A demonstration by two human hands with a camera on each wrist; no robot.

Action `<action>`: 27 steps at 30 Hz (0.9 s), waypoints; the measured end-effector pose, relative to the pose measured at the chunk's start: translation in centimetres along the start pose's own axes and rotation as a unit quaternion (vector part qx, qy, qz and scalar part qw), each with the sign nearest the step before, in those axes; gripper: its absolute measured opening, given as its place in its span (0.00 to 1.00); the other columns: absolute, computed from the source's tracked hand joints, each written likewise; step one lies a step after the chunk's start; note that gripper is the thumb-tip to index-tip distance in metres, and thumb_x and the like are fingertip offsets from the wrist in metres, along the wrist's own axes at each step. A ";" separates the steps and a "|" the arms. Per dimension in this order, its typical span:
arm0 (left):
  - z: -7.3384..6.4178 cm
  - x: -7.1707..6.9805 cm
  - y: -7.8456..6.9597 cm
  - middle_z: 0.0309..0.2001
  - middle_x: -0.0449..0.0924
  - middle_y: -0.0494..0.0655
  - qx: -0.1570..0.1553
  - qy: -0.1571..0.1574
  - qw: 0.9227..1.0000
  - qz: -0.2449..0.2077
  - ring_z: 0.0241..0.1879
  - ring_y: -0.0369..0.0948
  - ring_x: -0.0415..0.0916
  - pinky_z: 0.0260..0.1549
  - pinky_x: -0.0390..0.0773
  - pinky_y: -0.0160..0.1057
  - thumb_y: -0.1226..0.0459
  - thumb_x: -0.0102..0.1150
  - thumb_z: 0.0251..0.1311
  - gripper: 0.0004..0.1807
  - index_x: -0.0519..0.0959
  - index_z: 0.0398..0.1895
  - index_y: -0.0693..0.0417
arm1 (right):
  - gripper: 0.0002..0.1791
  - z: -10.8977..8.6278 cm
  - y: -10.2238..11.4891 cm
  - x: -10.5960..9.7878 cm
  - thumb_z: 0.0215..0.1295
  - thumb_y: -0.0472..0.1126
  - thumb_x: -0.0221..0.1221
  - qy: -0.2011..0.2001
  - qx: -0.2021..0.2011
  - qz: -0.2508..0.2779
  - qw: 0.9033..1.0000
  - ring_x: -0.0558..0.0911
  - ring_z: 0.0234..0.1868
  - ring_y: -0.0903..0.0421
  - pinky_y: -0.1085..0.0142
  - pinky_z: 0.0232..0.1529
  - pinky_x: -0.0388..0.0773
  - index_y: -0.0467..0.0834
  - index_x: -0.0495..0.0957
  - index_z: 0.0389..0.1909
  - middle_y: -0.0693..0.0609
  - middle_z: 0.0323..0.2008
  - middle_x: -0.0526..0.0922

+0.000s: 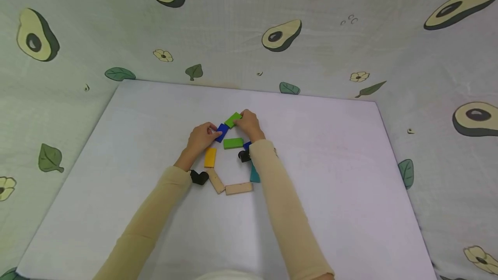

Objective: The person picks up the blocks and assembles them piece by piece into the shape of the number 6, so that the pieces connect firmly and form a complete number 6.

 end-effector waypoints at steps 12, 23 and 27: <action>-0.6 -0.1 1.1 0.35 0.79 0.51 0.000 0.020 1.000 -0.008 0.31 0.43 0.71 0.28 0.67 0.35 0.51 0.57 0.59 0.19 0.76 0.46 0.54 | 0.26 -1.8 1.7 0.3 0.64 0.48 0.57 0.013 -0.022 -0.013 1.000 0.69 0.61 0.46 0.54 0.62 0.63 0.41 0.67 0.60 0.43 0.62 0.69; -0.9 -0.3 1.6 0.30 0.74 0.49 -0.001 0.030 0.999 -0.032 0.28 0.42 0.67 0.26 0.63 0.33 0.51 0.59 0.58 0.19 0.76 0.47 0.54 | 0.27 -2.1 1.8 0.5 0.63 0.51 0.56 0.026 -0.034 -0.038 0.998 0.68 0.61 0.47 0.51 0.63 0.62 0.46 0.67 0.61 0.44 0.65 0.67; -0.8 -0.3 1.6 0.30 0.74 0.49 0.000 0.035 0.999 -0.034 0.27 0.42 0.67 0.26 0.63 0.33 0.52 0.59 0.58 0.19 0.76 0.47 0.54 | 0.27 -2.1 1.8 0.4 0.63 0.52 0.56 0.032 -0.039 -0.046 0.998 0.67 0.62 0.46 0.51 0.63 0.62 0.46 0.67 0.60 0.44 0.65 0.66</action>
Point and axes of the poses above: each hand's wrist, its own z-axis towards the middle knuckle, its own x-axis out of the palm, y = z × x, the point moved 6 cm from there along z, towards the middle knuckle
